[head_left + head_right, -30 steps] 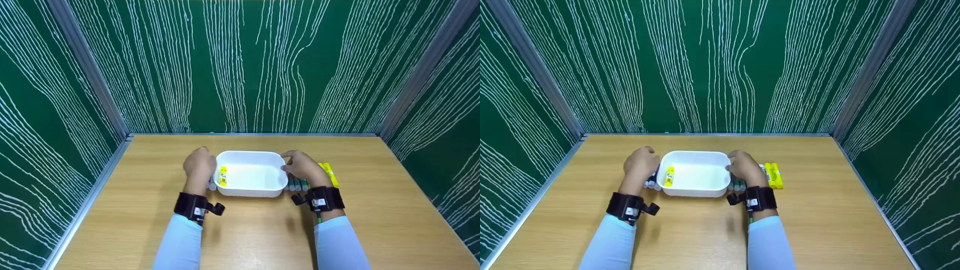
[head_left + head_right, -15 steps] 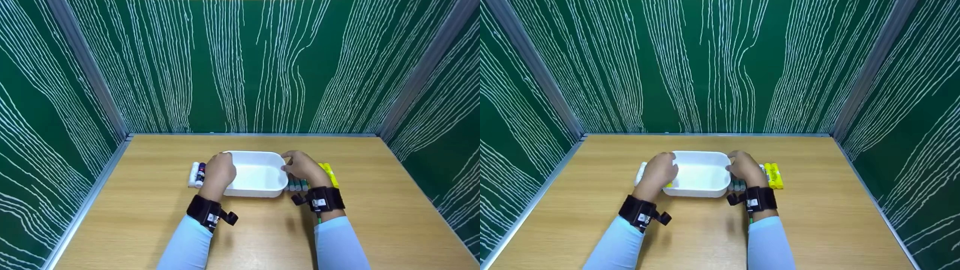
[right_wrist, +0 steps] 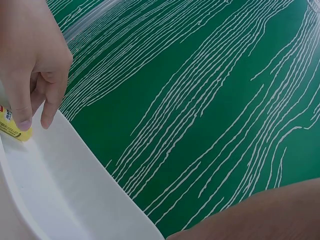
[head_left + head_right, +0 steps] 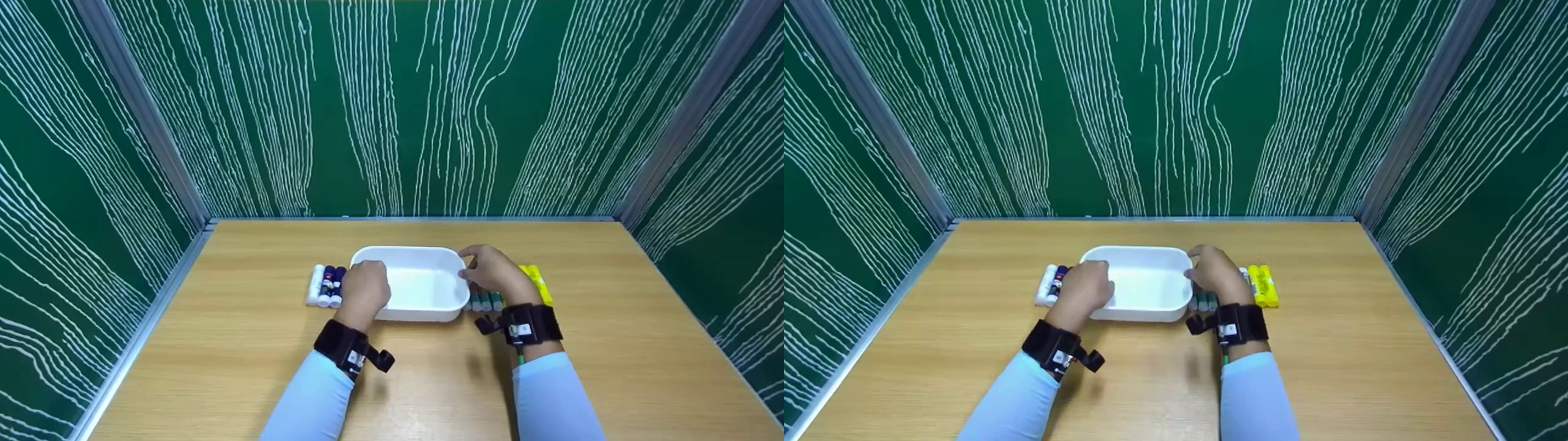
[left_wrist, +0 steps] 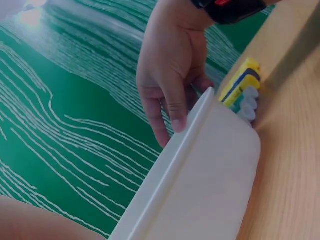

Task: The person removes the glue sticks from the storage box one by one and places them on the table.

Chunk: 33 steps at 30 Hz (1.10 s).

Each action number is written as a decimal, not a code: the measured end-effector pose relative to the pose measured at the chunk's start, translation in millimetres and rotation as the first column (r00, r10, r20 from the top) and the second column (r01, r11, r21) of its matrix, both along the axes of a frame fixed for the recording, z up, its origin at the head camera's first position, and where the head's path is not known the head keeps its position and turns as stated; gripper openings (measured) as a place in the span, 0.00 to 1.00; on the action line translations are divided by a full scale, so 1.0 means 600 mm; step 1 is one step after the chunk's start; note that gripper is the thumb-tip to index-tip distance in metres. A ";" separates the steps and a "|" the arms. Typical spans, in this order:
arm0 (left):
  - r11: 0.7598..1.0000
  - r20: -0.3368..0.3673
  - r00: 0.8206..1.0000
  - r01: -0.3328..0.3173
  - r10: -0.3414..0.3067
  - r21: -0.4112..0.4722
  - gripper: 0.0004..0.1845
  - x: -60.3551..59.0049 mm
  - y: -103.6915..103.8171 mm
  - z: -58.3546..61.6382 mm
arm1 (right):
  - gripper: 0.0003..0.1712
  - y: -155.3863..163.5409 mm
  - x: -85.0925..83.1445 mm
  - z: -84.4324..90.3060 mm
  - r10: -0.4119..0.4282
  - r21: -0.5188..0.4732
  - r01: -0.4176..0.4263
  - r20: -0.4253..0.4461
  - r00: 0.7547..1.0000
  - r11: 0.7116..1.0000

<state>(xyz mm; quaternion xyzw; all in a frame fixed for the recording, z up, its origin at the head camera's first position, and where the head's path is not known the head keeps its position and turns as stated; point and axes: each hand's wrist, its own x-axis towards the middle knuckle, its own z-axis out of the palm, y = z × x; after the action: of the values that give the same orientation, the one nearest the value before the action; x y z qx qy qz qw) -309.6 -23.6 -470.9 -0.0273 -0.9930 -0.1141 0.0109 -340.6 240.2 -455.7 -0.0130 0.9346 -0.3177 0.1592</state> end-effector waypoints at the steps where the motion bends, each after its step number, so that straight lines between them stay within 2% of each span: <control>1: 1.000 0.002 1.000 0.002 -0.002 0.000 0.09 0.000 0.001 -0.001 | 0.32 0.000 0.000 0.000 0.000 0.001 0.000 0.001 1.000 1.000; 11: 0.995 -0.008 1.000 0.019 -0.019 0.101 0.10 -0.004 -0.004 -0.009 | 0.31 0.002 0.000 -0.004 0.008 0.026 -0.008 -0.012 1.000 1.000; 20: 0.995 -0.049 0.998 0.044 -0.040 0.089 0.09 -0.001 -0.009 -0.012 | 0.31 0.003 0.000 -0.001 0.011 0.022 -0.011 -0.008 1.000 1.000; 24: 0.994 -0.019 0.999 0.036 -0.034 0.099 0.08 -0.006 -0.009 -0.015 | 0.32 0.003 0.000 0.002 0.019 0.009 -0.019 -0.008 1.000 1.000; 33: 0.989 0.101 0.995 0.012 -0.027 0.145 0.06 -0.012 -0.008 -0.017 | 0.31 0.004 0.000 0.002 0.017 0.003 -0.017 -0.008 1.000 1.000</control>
<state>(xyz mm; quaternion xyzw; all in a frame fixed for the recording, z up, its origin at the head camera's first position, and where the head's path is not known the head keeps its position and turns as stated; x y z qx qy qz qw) -316.7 -28.7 -480.9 -0.0303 -0.9811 -0.1872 -0.0392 -340.5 242.4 -454.4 -0.0221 0.9356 -0.3146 0.1584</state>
